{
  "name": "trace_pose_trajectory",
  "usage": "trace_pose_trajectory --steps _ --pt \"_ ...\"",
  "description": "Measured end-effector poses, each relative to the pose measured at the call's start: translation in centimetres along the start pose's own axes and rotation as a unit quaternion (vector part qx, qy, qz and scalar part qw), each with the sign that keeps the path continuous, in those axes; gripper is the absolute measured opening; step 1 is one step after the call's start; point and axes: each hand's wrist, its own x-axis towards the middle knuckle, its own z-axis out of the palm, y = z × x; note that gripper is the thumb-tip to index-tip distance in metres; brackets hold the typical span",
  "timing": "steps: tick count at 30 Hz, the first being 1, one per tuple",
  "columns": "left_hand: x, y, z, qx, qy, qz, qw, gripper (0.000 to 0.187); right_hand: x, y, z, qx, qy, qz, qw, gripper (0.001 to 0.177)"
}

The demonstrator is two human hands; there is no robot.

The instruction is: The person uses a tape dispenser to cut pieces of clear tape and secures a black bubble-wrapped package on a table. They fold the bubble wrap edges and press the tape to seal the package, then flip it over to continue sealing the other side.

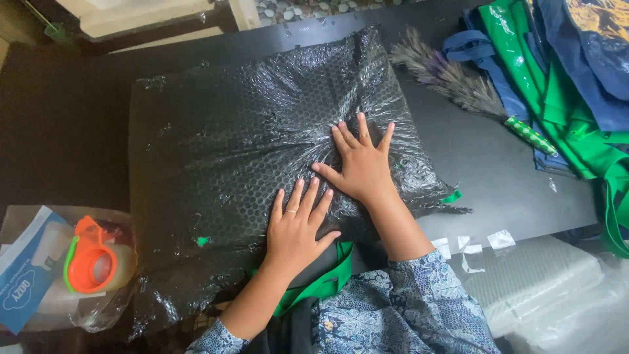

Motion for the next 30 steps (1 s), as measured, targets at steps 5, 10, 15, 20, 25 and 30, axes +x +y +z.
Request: trace_pose_trajectory --steps 5,10,15,20,25,30 --pt "0.4 -0.1 -0.4 0.001 0.001 -0.004 1.0 0.09 0.7 -0.4 -0.7 -0.022 -0.053 0.02 0.998 0.093" --pt "0.5 0.0 -0.9 -0.008 0.01 0.0 1.0 0.093 0.5 -0.3 -0.6 -0.015 -0.053 0.022 0.998 0.091" --pt "-0.9 -0.3 -0.6 -0.078 0.092 0.038 0.992 0.084 -0.2 0.4 -0.4 0.027 -0.036 0.008 0.999 0.089" --pt "-3.7 0.5 -1.9 -0.127 0.162 0.066 0.976 0.069 -1.3 1.5 -1.0 0.22 0.082 -0.043 0.971 0.08" --pt "-6.3 0.2 -0.8 -0.001 0.094 0.034 0.995 0.066 -6.4 1.8 -2.7 0.334 0.183 -0.083 0.921 0.047" --pt "-6.2 0.0 0.4 0.035 0.134 0.033 0.99 0.043 -11.8 2.2 -6.0 0.486 0.079 -0.161 0.856 0.023"
